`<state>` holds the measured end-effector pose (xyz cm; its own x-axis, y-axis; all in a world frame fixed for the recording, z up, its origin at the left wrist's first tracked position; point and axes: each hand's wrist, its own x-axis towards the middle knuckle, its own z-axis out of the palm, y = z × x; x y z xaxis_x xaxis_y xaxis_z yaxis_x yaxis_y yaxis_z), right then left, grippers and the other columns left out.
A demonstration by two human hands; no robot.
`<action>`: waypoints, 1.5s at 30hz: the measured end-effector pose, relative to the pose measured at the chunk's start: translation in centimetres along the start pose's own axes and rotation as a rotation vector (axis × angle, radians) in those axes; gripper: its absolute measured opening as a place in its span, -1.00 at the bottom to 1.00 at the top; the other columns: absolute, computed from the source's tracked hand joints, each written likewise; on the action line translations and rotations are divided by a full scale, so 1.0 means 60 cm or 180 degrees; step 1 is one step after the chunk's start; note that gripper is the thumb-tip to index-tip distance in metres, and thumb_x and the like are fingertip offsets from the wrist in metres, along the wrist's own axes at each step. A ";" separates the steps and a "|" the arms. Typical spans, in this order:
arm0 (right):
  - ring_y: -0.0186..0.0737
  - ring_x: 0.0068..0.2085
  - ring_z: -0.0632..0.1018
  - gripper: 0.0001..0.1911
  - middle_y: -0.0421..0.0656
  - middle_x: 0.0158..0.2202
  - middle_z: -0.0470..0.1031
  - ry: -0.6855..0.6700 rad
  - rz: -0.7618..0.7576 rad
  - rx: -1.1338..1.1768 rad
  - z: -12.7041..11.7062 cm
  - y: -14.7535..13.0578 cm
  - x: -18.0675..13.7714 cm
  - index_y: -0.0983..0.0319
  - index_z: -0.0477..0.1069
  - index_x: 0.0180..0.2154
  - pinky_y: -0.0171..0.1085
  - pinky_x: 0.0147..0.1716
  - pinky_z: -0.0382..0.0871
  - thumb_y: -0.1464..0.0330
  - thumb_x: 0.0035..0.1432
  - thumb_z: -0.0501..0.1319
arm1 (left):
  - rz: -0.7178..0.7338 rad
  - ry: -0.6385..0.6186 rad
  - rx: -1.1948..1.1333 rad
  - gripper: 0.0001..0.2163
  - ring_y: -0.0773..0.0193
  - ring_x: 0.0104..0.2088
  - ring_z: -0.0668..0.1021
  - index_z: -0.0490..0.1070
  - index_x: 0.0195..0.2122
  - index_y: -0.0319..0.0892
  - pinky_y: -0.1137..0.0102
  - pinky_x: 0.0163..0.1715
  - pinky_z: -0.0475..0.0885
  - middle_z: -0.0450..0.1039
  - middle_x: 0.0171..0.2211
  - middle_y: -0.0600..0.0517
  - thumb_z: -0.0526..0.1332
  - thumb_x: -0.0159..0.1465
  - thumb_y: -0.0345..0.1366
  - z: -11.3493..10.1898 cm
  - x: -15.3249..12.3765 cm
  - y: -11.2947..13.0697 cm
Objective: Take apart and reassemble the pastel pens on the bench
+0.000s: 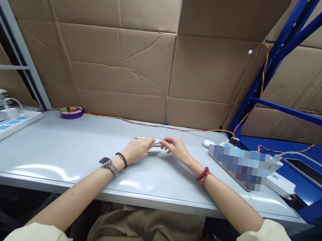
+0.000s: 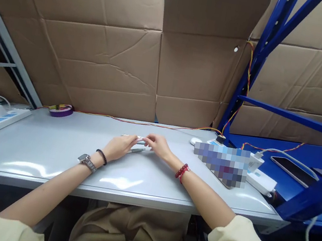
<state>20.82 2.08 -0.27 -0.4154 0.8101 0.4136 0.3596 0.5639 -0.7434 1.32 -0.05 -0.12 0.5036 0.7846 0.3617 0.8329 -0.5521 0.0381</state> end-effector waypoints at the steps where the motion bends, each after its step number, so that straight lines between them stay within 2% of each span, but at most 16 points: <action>1: -0.27 -0.45 0.49 -0.72 -0.15 -0.45 0.52 0.0031 -0.0032 0.0026 -0.001 0.001 0.001 0.27 0.48 -0.36 -0.36 -0.56 0.36 0.21 0.13 0.12 | -0.0009 0.0003 0.0000 -0.76 0.30 -0.34 0.49 0.34 -0.16 -0.26 0.31 -0.32 0.42 0.41 -0.31 0.01 0.03 0.34 -0.20 0.000 0.000 -0.001; 5: -0.23 -0.33 0.50 -0.75 -0.11 -0.35 0.54 0.0223 -0.0171 0.0038 -0.005 0.006 0.003 0.27 0.49 -0.27 -0.30 -0.39 0.40 0.25 0.07 0.19 | -0.0003 -0.0003 -0.0033 -0.71 0.27 -0.37 0.50 0.31 -0.11 -0.23 0.35 -0.36 0.40 0.45 -0.34 -0.02 -0.11 0.38 -0.21 -0.003 -0.002 -0.005; 8: -0.22 -0.30 0.50 -0.77 -0.11 -0.35 0.54 0.0313 -0.0239 -0.0020 -0.009 0.006 0.004 0.26 0.49 -0.30 -0.28 -0.32 0.37 0.25 0.07 0.19 | 0.0091 0.0011 -0.0105 -0.69 0.22 -0.30 0.52 0.21 0.04 -0.15 0.39 -0.35 0.38 0.48 -0.24 -0.05 -0.18 0.39 -0.24 -0.005 -0.004 -0.006; 12: -0.26 -0.36 0.47 -0.74 -0.15 -0.42 0.52 0.0310 -0.0289 -0.0111 -0.012 0.001 0.002 0.26 0.49 -0.40 -0.30 -0.33 0.32 0.21 0.13 0.14 | 0.0279 -0.0003 -0.0200 -0.63 0.23 -0.21 0.52 0.04 0.18 0.04 0.42 -0.34 0.39 0.43 -0.07 0.06 -0.12 0.36 -0.35 -0.004 -0.006 -0.007; 16: -0.30 -0.45 0.43 -0.64 -0.20 -0.54 0.47 0.0349 -0.0252 -0.0170 -0.006 0.002 0.000 0.27 0.45 -0.52 -0.34 -0.39 0.27 0.17 0.14 0.11 | 0.0318 0.0024 -0.0261 -0.61 0.22 -0.19 0.52 0.08 0.17 0.08 0.40 -0.30 0.40 0.45 -0.07 0.10 -0.09 0.33 -0.39 -0.003 -0.004 -0.009; 22: -0.34 -0.50 0.40 -0.48 -0.20 -0.52 0.41 0.0887 0.0030 -0.0359 0.003 0.010 0.012 0.26 0.35 -0.49 -0.37 -0.51 0.27 0.05 0.23 -0.13 | 0.0280 0.0158 -0.0422 -0.66 0.24 -0.11 0.50 0.09 0.16 0.01 0.38 -0.18 0.40 0.39 0.01 0.04 -0.14 0.37 -0.33 -0.007 0.000 -0.009; 26: -0.37 -0.57 0.34 -0.37 -0.20 -0.55 0.33 0.1188 0.0334 -0.0817 -0.045 0.030 0.021 0.26 0.28 -0.49 -0.36 -0.59 0.22 0.11 0.29 -0.38 | 0.0261 0.0102 -0.0453 -0.69 0.21 -0.09 0.49 0.19 0.11 -0.02 0.35 -0.20 0.42 0.42 -0.03 0.03 -0.12 0.38 -0.29 -0.011 -0.005 -0.017; 29: -0.38 -0.56 0.36 -0.49 -0.26 -0.58 0.31 0.0964 0.0513 -0.1293 -0.084 0.051 0.021 0.29 0.30 -0.50 -0.35 -0.54 0.26 0.14 0.31 -0.15 | 0.0191 0.0080 -0.0505 -0.70 0.21 -0.13 0.50 0.19 0.10 -0.12 0.28 -0.22 0.44 0.39 -0.03 -0.05 -0.10 0.39 -0.26 -0.014 -0.007 -0.024; 32: -0.38 -0.49 0.43 -0.66 -0.27 -0.50 0.38 0.0462 0.0662 -0.1751 -0.090 0.062 0.017 0.32 0.37 -0.40 -0.32 -0.46 0.35 0.19 0.24 0.06 | 0.0035 0.0063 -0.0538 -0.69 0.25 -0.23 0.52 0.20 0.09 -0.18 0.26 -0.25 0.45 0.41 -0.11 -0.07 -0.04 0.37 -0.22 -0.014 -0.006 -0.028; 35: -0.34 -0.39 0.48 -0.73 -0.20 -0.36 0.45 -0.0061 0.0783 -0.2140 -0.072 0.058 0.012 0.31 0.39 -0.28 -0.27 -0.36 0.41 0.22 0.24 0.08 | -0.0114 -0.0027 -0.0534 -0.70 0.30 -0.35 0.51 0.27 0.00 -0.24 0.29 -0.32 0.45 0.42 -0.24 -0.02 0.04 0.33 -0.18 -0.013 -0.004 -0.029; 39: -0.29 -0.28 0.50 -0.75 -0.14 -0.24 0.46 -0.0563 0.0953 -0.2566 -0.048 0.041 0.006 0.30 0.38 -0.20 -0.20 -0.26 0.42 0.25 0.24 0.09 | -0.0118 -0.0210 -0.0552 -0.71 0.33 -0.41 0.48 0.34 -0.15 -0.25 0.33 -0.37 0.42 0.41 -0.35 0.02 0.03 0.33 -0.13 -0.012 -0.004 -0.032; 45: -0.25 -0.23 0.51 -0.70 -0.12 -0.21 0.46 -0.0824 0.1103 -0.2917 -0.044 0.028 0.003 0.30 0.39 -0.19 -0.15 -0.21 0.40 0.20 0.24 0.08 | 0.0013 -0.0318 -0.0679 -0.63 0.24 -0.40 0.47 0.38 -0.30 -0.12 0.40 -0.45 0.32 0.45 -0.41 0.05 -0.07 0.30 0.02 -0.010 -0.003 -0.042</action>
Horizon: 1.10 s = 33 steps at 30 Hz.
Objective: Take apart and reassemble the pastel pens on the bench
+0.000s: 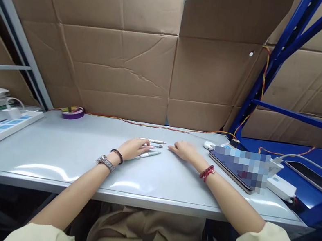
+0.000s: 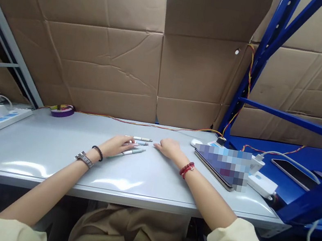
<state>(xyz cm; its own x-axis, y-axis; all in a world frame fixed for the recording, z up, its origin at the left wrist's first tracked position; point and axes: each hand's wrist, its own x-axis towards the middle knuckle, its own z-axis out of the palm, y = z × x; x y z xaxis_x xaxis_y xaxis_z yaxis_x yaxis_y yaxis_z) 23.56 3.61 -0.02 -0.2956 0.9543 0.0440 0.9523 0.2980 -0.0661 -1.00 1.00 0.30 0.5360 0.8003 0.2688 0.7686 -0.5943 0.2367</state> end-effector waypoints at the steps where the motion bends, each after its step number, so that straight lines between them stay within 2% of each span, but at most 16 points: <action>1: -0.25 -0.23 0.51 -0.70 -0.12 -0.21 0.46 -0.0001 0.0013 -0.0022 -0.001 0.001 0.000 0.30 0.39 -0.19 -0.15 -0.21 0.40 0.20 0.24 0.08 | 0.0021 -0.0006 -0.0016 -0.63 0.24 -0.41 0.46 0.38 -0.31 -0.13 0.41 -0.46 0.32 0.45 -0.41 0.05 -0.06 0.30 0.02 0.000 0.000 -0.001; 5: -0.25 -0.22 0.50 -0.73 -0.11 -0.16 0.44 0.0121 0.0044 -0.0011 -0.006 0.006 0.000 0.29 0.36 -0.13 -0.16 -0.22 0.41 0.24 0.24 0.09 | 0.0111 0.0012 -0.0015 -0.69 0.26 -0.37 0.47 0.40 -0.34 -0.17 0.39 -0.37 0.35 0.44 -0.38 0.04 0.00 0.31 -0.07 0.002 0.001 -0.007; 9: -0.26 -0.23 0.50 -0.74 -0.11 -0.16 0.43 0.0420 -0.0072 0.0144 -0.008 0.005 -0.001 0.29 0.35 -0.11 -0.17 -0.24 0.42 0.26 0.24 0.09 | 0.0039 0.0264 0.0158 -0.79 0.22 -0.16 0.46 0.37 -0.17 -0.23 0.21 -0.14 0.36 0.40 -0.16 -0.04 0.07 0.31 -0.22 0.008 0.005 -0.022; 11: -0.26 -0.23 0.49 -0.75 -0.12 -0.18 0.43 0.0588 -0.0300 0.0264 -0.005 -0.003 -0.003 0.29 0.34 -0.11 -0.17 -0.24 0.40 0.27 0.26 0.07 | -0.0053 0.0324 0.0277 -0.80 0.19 -0.12 0.45 0.36 -0.13 -0.23 0.16 -0.11 0.36 0.38 -0.12 -0.05 0.10 0.30 -0.25 0.011 0.007 -0.035; 15: -0.24 -0.15 0.43 -0.82 -0.15 -0.21 0.45 0.0786 -0.0904 0.0470 0.009 -0.029 -0.009 0.20 0.39 -0.16 -0.27 -0.22 0.31 0.34 0.25 0.07 | -0.0173 0.0271 0.0428 -0.81 0.21 -0.16 0.47 0.37 -0.15 -0.24 0.19 -0.16 0.40 0.39 -0.14 -0.04 0.12 0.29 -0.25 0.016 0.008 -0.053; 18: -0.20 -0.15 0.40 -0.88 -0.12 -0.27 0.46 0.0864 -0.1112 0.0585 0.019 -0.045 -0.010 0.20 0.43 -0.28 -0.32 -0.28 0.25 0.38 0.20 0.12 | -0.0189 0.0310 0.0478 -0.81 0.22 -0.17 0.47 0.37 -0.17 -0.25 0.20 -0.16 0.39 0.40 -0.17 -0.03 0.12 0.29 -0.25 0.013 0.008 -0.047; 23: -0.23 -0.24 0.40 -0.75 -0.13 -0.33 0.44 0.1142 -0.1011 0.0845 0.018 -0.041 -0.007 0.24 0.39 -0.35 -0.30 -0.32 0.24 0.34 0.28 -0.01 | -0.0117 0.0460 0.0478 -0.79 0.25 -0.25 0.48 0.35 -0.17 -0.25 0.22 -0.19 0.38 0.41 -0.27 0.00 0.06 0.32 -0.23 0.004 0.009 -0.013; 28: -0.40 -0.51 0.40 -0.67 -0.27 -0.50 0.37 0.1157 -0.0769 0.1047 0.022 -0.029 0.002 0.30 0.36 -0.39 -0.33 -0.46 0.31 0.22 0.28 0.02 | -0.0105 0.0510 0.0364 -0.73 0.23 -0.37 0.48 0.29 -0.11 -0.19 0.34 -0.34 0.34 0.42 -0.39 0.02 -0.11 0.37 -0.19 0.003 0.002 0.011; 31: -0.42 -0.55 0.37 -0.65 -0.30 -0.54 0.33 0.1251 -0.0680 0.1108 0.025 -0.031 0.005 0.31 0.34 -0.41 -0.36 -0.51 0.29 0.19 0.27 0.02 | -0.0038 0.0438 0.0232 -0.74 0.24 -0.44 0.48 0.26 -0.07 -0.11 0.41 -0.43 0.31 0.42 -0.46 0.09 -0.02 0.32 -0.11 0.001 -0.002 0.018; 33: -0.39 -0.55 0.35 -0.60 -0.28 -0.56 0.31 0.1371 -0.0682 0.1119 0.022 -0.034 0.004 0.28 0.32 -0.45 -0.35 -0.51 0.24 0.20 0.31 -0.07 | -0.0027 0.0406 0.0160 -0.76 0.26 -0.49 0.46 0.27 -0.10 -0.09 0.43 -0.47 0.29 0.40 -0.52 0.13 -0.02 0.31 -0.11 -0.001 -0.002 0.020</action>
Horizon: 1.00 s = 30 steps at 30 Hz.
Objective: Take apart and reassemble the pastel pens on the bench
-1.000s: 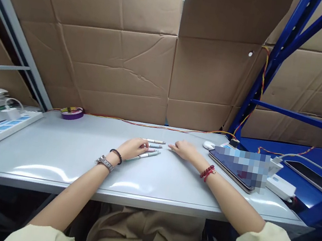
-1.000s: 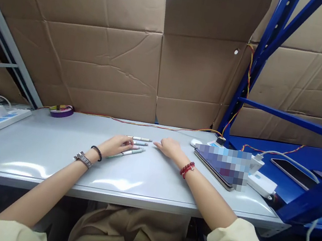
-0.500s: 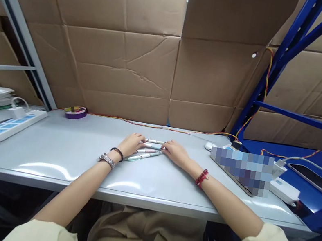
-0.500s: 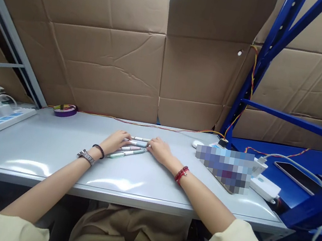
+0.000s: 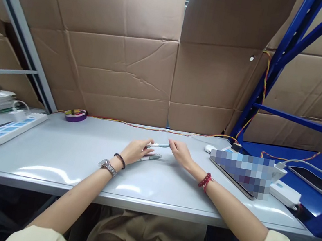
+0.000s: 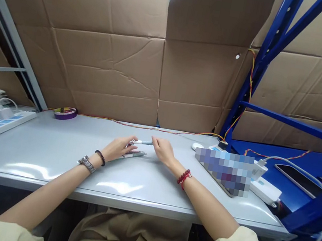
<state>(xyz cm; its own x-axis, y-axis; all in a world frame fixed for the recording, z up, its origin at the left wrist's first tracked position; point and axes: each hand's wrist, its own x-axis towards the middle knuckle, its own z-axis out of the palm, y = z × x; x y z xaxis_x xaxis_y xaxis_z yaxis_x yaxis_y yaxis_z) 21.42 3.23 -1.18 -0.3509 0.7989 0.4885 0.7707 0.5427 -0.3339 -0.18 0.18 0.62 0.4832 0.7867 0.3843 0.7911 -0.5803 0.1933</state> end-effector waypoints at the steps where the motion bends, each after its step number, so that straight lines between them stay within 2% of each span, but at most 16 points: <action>1: -0.37 -0.54 0.34 -0.56 -0.26 -0.56 0.30 0.0058 -0.0038 -0.0004 -0.003 -0.003 0.000 0.26 0.30 -0.46 -0.34 -0.51 0.21 0.21 0.33 -0.14 | -0.0002 0.0000 -0.0025 -0.77 0.27 -0.51 0.46 0.28 -0.13 -0.09 0.44 -0.47 0.29 0.39 -0.54 0.13 -0.05 0.32 -0.13 -0.002 0.001 0.000; 4: -0.28 -0.46 0.33 -0.53 -0.18 -0.50 0.32 0.0147 -0.0250 -0.0020 -0.014 -0.010 -0.001 0.22 0.25 -0.49 -0.31 -0.47 0.15 0.24 0.34 -0.25 | 0.0017 0.0076 -0.0048 -0.77 0.26 -0.40 0.48 0.31 -0.20 -0.09 0.40 -0.34 0.32 0.43 -0.47 0.10 -0.08 0.34 -0.17 -0.006 0.004 0.001; 6: -0.26 -0.43 0.32 -0.58 -0.15 -0.44 0.32 0.0135 -0.0406 -0.0025 -0.020 -0.012 -0.002 0.21 0.24 -0.47 -0.32 -0.44 0.14 0.25 0.33 -0.22 | 0.0011 0.0157 -0.0022 -0.78 0.23 -0.29 0.47 0.32 -0.23 -0.11 0.36 -0.22 0.30 0.45 -0.37 0.06 -0.07 0.34 -0.19 -0.007 0.007 0.000; 8: -0.26 -0.42 0.31 -0.62 -0.14 -0.40 0.32 0.0107 -0.0517 -0.0024 -0.022 -0.013 -0.003 0.21 0.23 -0.44 -0.32 -0.43 0.15 0.27 0.33 -0.19 | -0.0051 0.0229 0.0033 -0.75 0.22 -0.27 0.46 0.32 -0.26 -0.13 0.33 -0.19 0.29 0.44 -0.35 0.04 -0.11 0.36 -0.22 -0.007 0.008 -0.001; 13: -0.25 -0.41 0.31 -0.69 -0.12 -0.35 0.31 0.0070 -0.0623 0.0023 -0.020 -0.018 -0.005 0.21 0.24 -0.39 -0.31 -0.42 0.16 0.28 0.32 -0.15 | -0.0244 0.0273 0.0233 -0.71 0.25 -0.35 0.45 0.32 -0.24 -0.21 0.26 -0.21 0.30 0.38 -0.42 0.03 -0.16 0.38 -0.26 -0.007 0.006 -0.001; 18: -0.26 -0.40 0.32 -0.75 -0.09 -0.27 0.32 0.0112 -0.0539 0.0178 -0.025 -0.014 -0.001 0.23 0.25 -0.33 -0.32 -0.43 0.17 0.28 0.29 -0.10 | -0.0200 -0.0044 0.0230 -0.68 0.33 -0.48 0.45 0.32 -0.15 -0.25 0.34 -0.39 0.37 0.38 -0.45 0.07 0.01 0.32 -0.08 -0.005 0.002 0.001; 21: -0.28 -0.44 0.32 -0.74 -0.16 -0.38 0.33 0.0024 -0.0511 0.0325 -0.026 -0.003 -0.001 0.22 0.26 -0.39 -0.33 -0.44 0.15 0.25 0.27 -0.06 | -0.0203 -0.0108 0.0243 -0.70 0.35 -0.48 0.45 0.33 -0.15 -0.26 0.36 -0.42 0.40 0.39 -0.43 0.07 0.04 0.31 -0.11 -0.001 0.002 0.001; 25: -0.33 -0.55 0.28 -0.57 -0.27 -0.59 0.25 -0.0096 -0.0406 0.0587 -0.018 0.006 -0.003 0.22 0.25 -0.53 -0.34 -0.51 0.11 0.21 0.31 -0.14 | -0.0235 -0.0063 0.0266 -0.75 0.37 -0.46 0.46 0.34 -0.16 -0.25 0.37 -0.41 0.42 0.40 -0.37 0.04 0.04 0.33 -0.17 0.002 0.001 0.001; 30: -0.35 -0.51 0.34 -0.64 -0.26 -0.55 0.32 -0.0104 -0.0361 0.0935 -0.012 0.004 0.004 0.24 0.29 -0.45 -0.34 -0.47 0.20 0.21 0.28 -0.08 | -0.0162 0.0105 0.0299 -0.78 0.28 -0.29 0.48 0.35 -0.18 -0.24 0.29 -0.27 0.41 0.40 -0.27 0.00 0.03 0.34 -0.21 0.000 0.004 -0.002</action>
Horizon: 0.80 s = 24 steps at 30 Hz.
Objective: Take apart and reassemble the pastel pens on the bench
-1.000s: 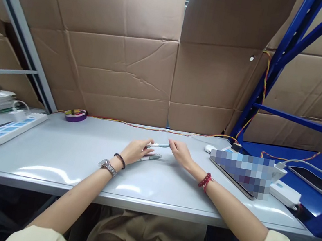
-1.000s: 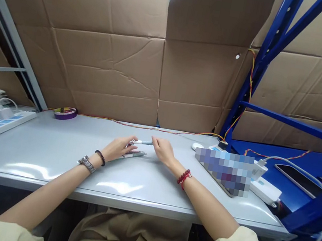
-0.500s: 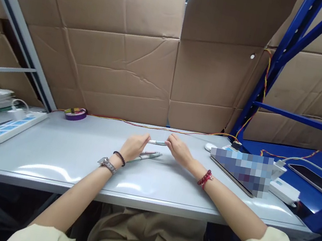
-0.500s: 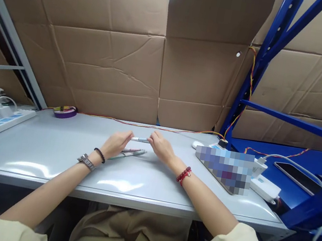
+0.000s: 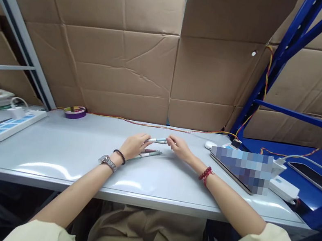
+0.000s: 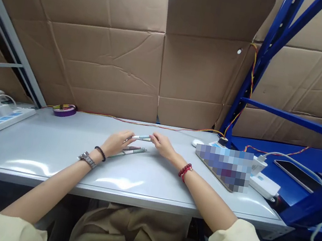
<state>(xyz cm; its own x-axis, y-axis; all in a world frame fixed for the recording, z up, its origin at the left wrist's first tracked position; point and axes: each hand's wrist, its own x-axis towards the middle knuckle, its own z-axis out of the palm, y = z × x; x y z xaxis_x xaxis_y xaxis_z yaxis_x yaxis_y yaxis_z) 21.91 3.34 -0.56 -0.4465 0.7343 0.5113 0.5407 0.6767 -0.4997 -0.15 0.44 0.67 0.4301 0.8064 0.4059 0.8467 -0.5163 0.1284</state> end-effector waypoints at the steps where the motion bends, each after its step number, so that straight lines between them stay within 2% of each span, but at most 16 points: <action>1: -0.33 -0.47 0.36 -0.68 -0.23 -0.51 0.36 0.0009 -0.0004 0.0049 -0.001 -0.001 0.001 0.24 0.30 -0.42 -0.33 -0.45 0.22 0.21 0.26 -0.06 | 0.0018 0.0029 0.0009 -0.78 0.27 -0.25 0.47 0.36 -0.19 -0.24 0.27 -0.24 0.40 0.40 -0.25 -0.01 0.03 0.34 -0.21 0.000 0.001 -0.001; 5: -0.28 -0.34 0.43 -0.78 -0.15 -0.32 0.43 0.0043 -0.0024 0.0187 -0.007 -0.005 -0.001 0.23 0.32 -0.27 -0.30 -0.38 0.30 0.23 0.22 0.02 | 0.0104 0.0014 -0.0013 -0.80 0.26 -0.23 0.47 0.38 -0.23 -0.24 0.25 -0.20 0.40 0.41 -0.24 -0.01 0.06 0.32 -0.23 0.006 0.003 -0.007; 8: -0.32 -0.37 0.46 -0.76 -0.19 -0.35 0.43 -0.0042 -0.0009 0.0236 -0.007 -0.006 -0.006 0.28 0.35 -0.25 -0.27 -0.36 0.35 0.24 0.25 0.05 | 0.0161 -0.0069 -0.0090 -0.81 0.28 -0.27 0.48 0.37 -0.20 -0.25 0.28 -0.25 0.42 0.41 -0.24 -0.01 0.08 0.31 -0.24 0.011 0.002 -0.006; 12: -0.37 -0.43 0.46 -0.71 -0.23 -0.42 0.42 -0.0073 0.0069 0.0274 -0.003 -0.001 -0.005 0.32 0.38 -0.32 -0.27 -0.37 0.38 0.22 0.26 0.06 | 0.0201 -0.0189 -0.0189 -0.79 0.28 -0.28 0.49 0.35 -0.12 -0.24 0.29 -0.28 0.44 0.41 -0.21 -0.02 0.08 0.32 -0.24 0.011 0.000 -0.001; 18: -0.37 -0.47 0.40 -0.70 -0.25 -0.51 0.39 0.0078 0.0059 0.0461 -0.003 0.005 0.001 0.28 0.37 -0.38 -0.32 -0.40 0.31 0.24 0.27 0.01 | 0.0162 -0.0288 -0.0279 -0.77 0.30 -0.32 0.50 0.34 -0.10 -0.23 0.29 -0.29 0.45 0.42 -0.24 -0.02 0.06 0.33 -0.22 0.005 -0.001 0.007; 24: -0.31 -0.32 0.49 -0.80 -0.19 -0.35 0.46 0.0008 -0.0125 0.0762 0.000 0.012 0.002 0.30 0.38 -0.26 -0.25 -0.30 0.38 0.28 0.21 0.12 | 0.0070 -0.0288 -0.0301 -0.74 0.27 -0.30 0.50 0.32 -0.08 -0.25 0.28 -0.30 0.45 0.41 -0.22 -0.02 0.09 0.31 -0.20 0.002 -0.002 0.003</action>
<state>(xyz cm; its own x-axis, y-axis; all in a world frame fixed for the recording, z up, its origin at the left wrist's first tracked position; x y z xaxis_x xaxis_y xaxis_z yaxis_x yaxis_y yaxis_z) 22.22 3.91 -0.86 -0.4618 0.7073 0.5353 0.3384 0.6983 -0.6307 -0.01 0.30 0.52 0.4785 0.8151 0.3267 0.8053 -0.5556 0.2067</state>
